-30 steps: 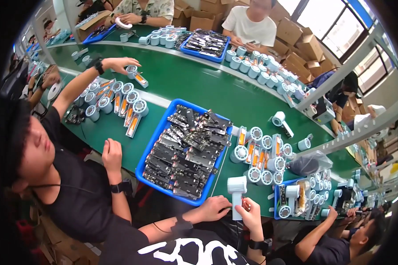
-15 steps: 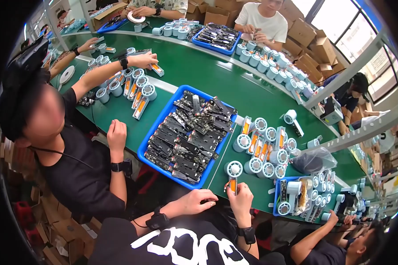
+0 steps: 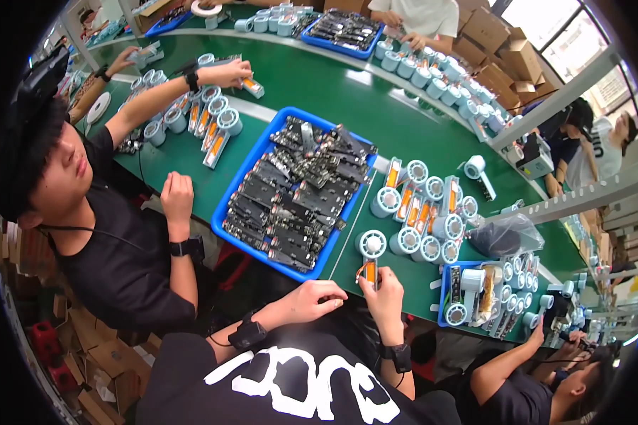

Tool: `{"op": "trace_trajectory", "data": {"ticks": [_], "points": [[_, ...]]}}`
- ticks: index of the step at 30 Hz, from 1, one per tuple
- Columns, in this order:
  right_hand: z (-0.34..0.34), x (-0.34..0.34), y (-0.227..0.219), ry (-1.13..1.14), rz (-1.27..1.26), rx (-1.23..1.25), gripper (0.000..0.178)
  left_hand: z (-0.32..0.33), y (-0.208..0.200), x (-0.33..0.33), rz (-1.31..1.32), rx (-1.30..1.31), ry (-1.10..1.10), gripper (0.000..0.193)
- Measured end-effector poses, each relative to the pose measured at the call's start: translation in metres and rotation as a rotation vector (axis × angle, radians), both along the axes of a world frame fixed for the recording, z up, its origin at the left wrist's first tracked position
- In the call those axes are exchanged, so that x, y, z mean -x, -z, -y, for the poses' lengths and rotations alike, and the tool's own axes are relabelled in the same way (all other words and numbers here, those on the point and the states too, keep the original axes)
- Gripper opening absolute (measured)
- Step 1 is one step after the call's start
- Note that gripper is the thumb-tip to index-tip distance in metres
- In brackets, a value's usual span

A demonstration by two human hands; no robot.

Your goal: The person picks up a circuit board and a battery, connects their wires by hand, and presses the board into the handle of a handheld fan. They then pick up a fan motor and place it into the fan's circular housing.

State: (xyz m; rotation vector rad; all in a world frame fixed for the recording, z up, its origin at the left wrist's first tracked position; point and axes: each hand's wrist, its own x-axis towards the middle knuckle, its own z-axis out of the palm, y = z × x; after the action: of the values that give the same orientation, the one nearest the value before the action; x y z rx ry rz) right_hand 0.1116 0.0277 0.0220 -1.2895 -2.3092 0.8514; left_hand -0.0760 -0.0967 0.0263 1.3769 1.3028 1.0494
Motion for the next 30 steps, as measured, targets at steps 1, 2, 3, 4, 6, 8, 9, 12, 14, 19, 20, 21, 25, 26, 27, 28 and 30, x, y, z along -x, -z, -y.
{"op": "trace_trajectory", "data": {"ticks": [1,2,3,4,6,8,9,12,14,19,20,21,25,26,27,28,30], "points": [[-0.001,0.001,0.000,0.006,-0.007,0.010,0.037,-0.001,0.001,0.001,-0.005,-0.022,0.001,0.019],[-0.001,0.002,-0.003,0.001,0.001,0.025,0.037,0.000,0.002,0.000,0.003,-0.007,-0.004,0.019],[-0.003,0.004,-0.008,0.021,-0.035,0.025,0.031,0.000,0.003,0.000,0.008,-0.015,-0.013,0.019],[-0.004,0.004,-0.013,0.041,-0.072,0.027,0.026,0.001,0.004,-0.001,0.012,-0.021,-0.023,0.019],[-0.018,-0.018,-0.027,0.121,-0.321,0.044,0.028,0.000,0.003,0.002,0.027,-0.009,-0.034,0.019],[-0.038,-0.057,-0.046,0.139,-1.046,0.436,0.035,-0.004,-0.008,0.008,0.084,0.042,-0.003,0.018],[-0.047,-0.067,-0.058,0.113,-1.098,0.317,0.039,-0.002,-0.014,0.010,0.115,0.072,0.008,0.018],[-0.053,-0.064,-0.059,0.119,-1.030,0.216,0.040,0.013,-0.038,0.022,0.088,0.073,-0.058,0.019],[-0.051,-0.061,-0.057,0.192,-0.815,0.140,0.035,0.010,-0.051,0.042,0.081,0.052,-0.037,0.020],[-0.018,-0.007,-0.019,0.110,-0.229,0.213,0.021,0.017,-0.056,0.084,-0.413,-0.183,-0.399,0.029],[-0.013,0.001,-0.018,0.084,-0.102,0.111,0.029,0.012,-0.052,0.087,-0.406,-0.171,-0.395,0.029],[-0.009,0.004,-0.013,0.094,-0.104,0.121,0.029,0.003,-0.047,0.090,-0.527,-0.193,-0.397,0.031],[0.000,0.012,0.006,0.029,-0.028,-0.082,0.040,-0.006,-0.043,0.093,-0.767,-0.208,-0.351,0.037],[-0.003,0.013,0.005,0.029,-0.026,-0.057,0.042,-0.008,-0.044,0.091,-0.767,-0.181,-0.309,0.039],[-0.005,0.014,0.004,0.029,-0.024,-0.033,0.043,-0.010,-0.044,0.090,-0.766,-0.153,-0.267,0.041],[-0.007,0.014,0.004,0.028,-0.023,-0.008,0.045,-0.010,-0.044,0.090,-0.764,-0.153,-0.261,0.041],[-0.006,0.015,0.006,0.042,-0.026,-0.011,0.045,-0.005,-0.044,0.093,-0.848,-0.150,-0.207,0.040]]}}
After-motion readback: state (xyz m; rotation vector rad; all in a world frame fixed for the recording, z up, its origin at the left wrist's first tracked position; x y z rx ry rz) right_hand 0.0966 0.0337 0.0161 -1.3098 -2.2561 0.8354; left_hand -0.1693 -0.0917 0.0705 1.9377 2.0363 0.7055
